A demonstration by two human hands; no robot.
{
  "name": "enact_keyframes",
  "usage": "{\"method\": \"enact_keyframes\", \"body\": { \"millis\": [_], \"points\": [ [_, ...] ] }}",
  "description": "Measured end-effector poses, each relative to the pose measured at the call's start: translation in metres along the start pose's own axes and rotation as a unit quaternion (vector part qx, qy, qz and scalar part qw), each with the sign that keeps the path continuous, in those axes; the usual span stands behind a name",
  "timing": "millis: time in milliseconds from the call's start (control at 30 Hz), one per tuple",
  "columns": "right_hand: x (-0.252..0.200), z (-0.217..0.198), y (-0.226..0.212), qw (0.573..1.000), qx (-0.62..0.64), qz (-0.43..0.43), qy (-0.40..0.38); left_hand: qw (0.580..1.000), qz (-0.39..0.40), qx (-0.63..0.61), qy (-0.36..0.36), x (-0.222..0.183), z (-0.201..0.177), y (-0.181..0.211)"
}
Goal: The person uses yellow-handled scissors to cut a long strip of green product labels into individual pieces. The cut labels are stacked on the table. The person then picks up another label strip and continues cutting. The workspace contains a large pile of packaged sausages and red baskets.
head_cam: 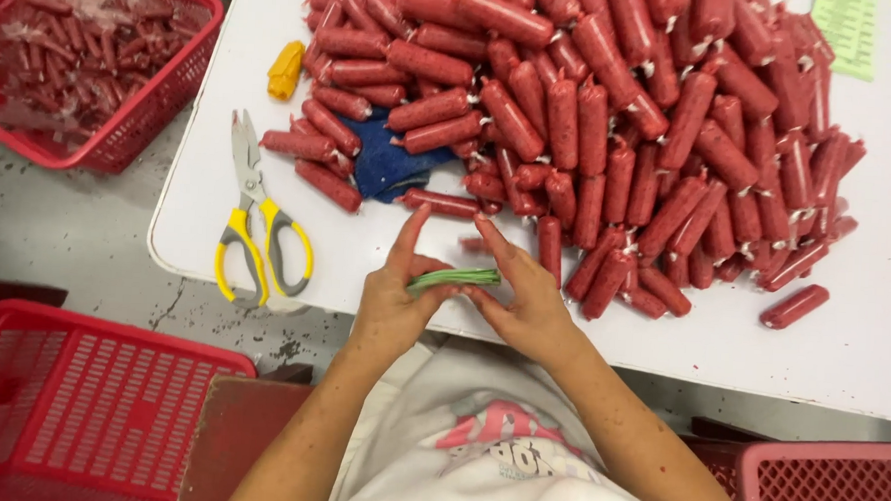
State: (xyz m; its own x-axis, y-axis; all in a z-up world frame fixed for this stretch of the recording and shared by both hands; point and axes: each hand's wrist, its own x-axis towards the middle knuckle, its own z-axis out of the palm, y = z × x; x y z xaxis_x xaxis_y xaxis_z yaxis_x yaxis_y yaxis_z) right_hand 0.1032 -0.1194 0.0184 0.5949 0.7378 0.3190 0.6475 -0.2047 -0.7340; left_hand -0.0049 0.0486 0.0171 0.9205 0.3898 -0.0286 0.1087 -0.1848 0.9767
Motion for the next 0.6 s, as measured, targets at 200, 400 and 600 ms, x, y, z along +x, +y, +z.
{"method": "enact_keyframes", "body": {
  "millis": [200, 400, 600],
  "points": [
    [0.026, -0.046, -0.052, 0.998, 0.007, 0.069, -0.012, 0.996, -0.024, -0.082, -0.011, 0.009, -0.007, 0.018],
    [0.139, -0.167, -0.106, 0.929, -0.129, 0.308, 0.161, 0.988, 0.133, 0.068, 0.029, 0.018, -0.023, 0.022],
    [0.259, -0.268, 0.058, 0.934, -0.32, -0.04, 0.155, 0.928, 0.285, 0.227, 0.079, 0.024, -0.032, -0.014]
  ]
}}
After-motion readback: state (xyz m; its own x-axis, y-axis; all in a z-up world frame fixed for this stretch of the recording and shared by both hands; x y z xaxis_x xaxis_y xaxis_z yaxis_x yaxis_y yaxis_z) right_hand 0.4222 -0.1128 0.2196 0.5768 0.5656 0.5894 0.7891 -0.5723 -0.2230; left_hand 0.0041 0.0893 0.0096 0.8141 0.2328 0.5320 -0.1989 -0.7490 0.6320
